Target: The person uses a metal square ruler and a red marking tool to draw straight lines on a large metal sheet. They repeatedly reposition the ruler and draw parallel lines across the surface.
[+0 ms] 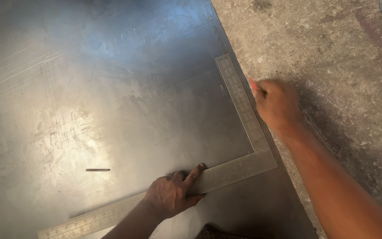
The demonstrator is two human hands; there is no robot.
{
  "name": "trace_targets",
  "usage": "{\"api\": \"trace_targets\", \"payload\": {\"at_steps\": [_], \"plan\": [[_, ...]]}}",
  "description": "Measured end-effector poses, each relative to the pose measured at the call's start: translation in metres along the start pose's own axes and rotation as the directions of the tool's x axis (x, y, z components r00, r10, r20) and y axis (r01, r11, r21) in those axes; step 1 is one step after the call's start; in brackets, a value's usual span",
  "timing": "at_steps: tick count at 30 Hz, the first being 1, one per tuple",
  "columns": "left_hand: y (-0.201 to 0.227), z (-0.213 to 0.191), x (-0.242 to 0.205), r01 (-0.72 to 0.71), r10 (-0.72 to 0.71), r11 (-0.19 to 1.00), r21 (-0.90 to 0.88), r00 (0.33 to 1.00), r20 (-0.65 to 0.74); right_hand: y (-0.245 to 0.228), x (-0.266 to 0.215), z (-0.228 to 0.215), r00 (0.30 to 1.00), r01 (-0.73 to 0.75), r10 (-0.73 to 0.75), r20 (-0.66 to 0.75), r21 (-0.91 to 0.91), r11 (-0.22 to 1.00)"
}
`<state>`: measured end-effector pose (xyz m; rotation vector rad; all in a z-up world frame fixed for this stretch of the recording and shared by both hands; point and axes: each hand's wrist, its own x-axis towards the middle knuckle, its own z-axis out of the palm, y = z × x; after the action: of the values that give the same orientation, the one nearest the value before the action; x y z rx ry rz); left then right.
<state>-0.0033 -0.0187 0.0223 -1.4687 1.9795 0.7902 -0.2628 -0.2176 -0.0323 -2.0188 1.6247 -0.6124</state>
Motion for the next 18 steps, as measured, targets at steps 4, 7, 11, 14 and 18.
{"api": "trace_targets", "payload": {"at_steps": [4, 7, 11, 14, 18], "plan": [[-0.001, -0.003, 0.0, 0.033, -0.032, 0.999, -0.018, 0.997, 0.077, -0.001, 0.032, 0.023, 0.998, 0.06, -0.061, -0.012, -0.09, 0.994], [-0.001, -0.001, 0.002, 0.018, -0.018, 1.0, -0.008, 0.997, 0.069, 0.002, 0.045, 0.031, 0.999, 0.014, -0.011, 0.044, -0.085, 0.996], [-0.003, 0.002, 0.003, 0.012, -0.011, 1.0, -0.011, 0.998, 0.069, 0.004, 0.052, 0.04, 0.996, 0.052, -0.041, 0.075, -0.154, 0.987], [-0.004, 0.003, 0.002, 0.002, -0.001, 1.0, -0.018, 0.998, 0.066, 0.006, 0.053, 0.044, 0.993, 0.093, -0.08, 0.082, -0.161, 0.983], [-0.006, 0.004, 0.004, -0.04, 0.04, 0.999, 0.016, 0.999, 0.011, 0.01, 0.057, 0.051, 0.978, 0.21, -0.208, 0.031, -0.175, 0.962]]}}
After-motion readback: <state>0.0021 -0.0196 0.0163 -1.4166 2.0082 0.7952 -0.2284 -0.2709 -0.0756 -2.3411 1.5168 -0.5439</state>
